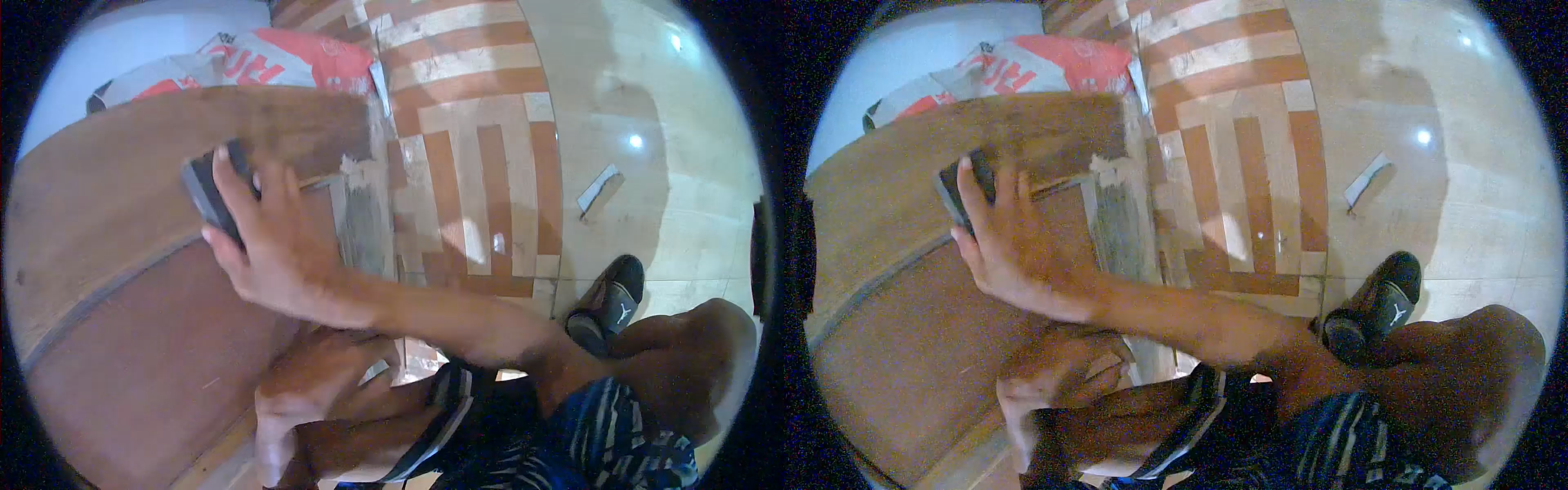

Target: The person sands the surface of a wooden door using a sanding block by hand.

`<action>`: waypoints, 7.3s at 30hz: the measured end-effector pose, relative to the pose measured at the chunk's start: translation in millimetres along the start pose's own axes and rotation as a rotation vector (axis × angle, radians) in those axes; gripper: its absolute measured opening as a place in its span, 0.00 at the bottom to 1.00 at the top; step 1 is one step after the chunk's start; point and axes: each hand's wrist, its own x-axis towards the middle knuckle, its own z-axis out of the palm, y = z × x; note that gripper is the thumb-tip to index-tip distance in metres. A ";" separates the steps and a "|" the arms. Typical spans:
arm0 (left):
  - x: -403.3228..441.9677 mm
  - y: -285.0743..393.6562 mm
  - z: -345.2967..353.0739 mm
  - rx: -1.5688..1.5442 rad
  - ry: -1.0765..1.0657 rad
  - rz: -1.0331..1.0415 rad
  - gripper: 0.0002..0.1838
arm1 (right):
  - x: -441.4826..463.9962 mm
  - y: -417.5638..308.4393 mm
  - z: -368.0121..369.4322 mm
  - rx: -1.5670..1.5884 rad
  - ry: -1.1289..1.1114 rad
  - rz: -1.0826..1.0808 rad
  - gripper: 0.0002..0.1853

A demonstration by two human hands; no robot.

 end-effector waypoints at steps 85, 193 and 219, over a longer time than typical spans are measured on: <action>7.1 7.5 -7.2 -0.049 0.233 0.194 0.14 | 45.7 137.2 -10.0 -0.175 -0.067 0.463 0.36; 10.5 12.5 -31.2 0.077 0.122 0.094 0.13 | -15.2 202.5 11.4 -0.431 0.032 0.035 0.41; 15.7 10.1 -28.7 0.004 0.178 0.218 0.15 | -19.2 179.1 6.4 -0.476 0.116 0.024 0.37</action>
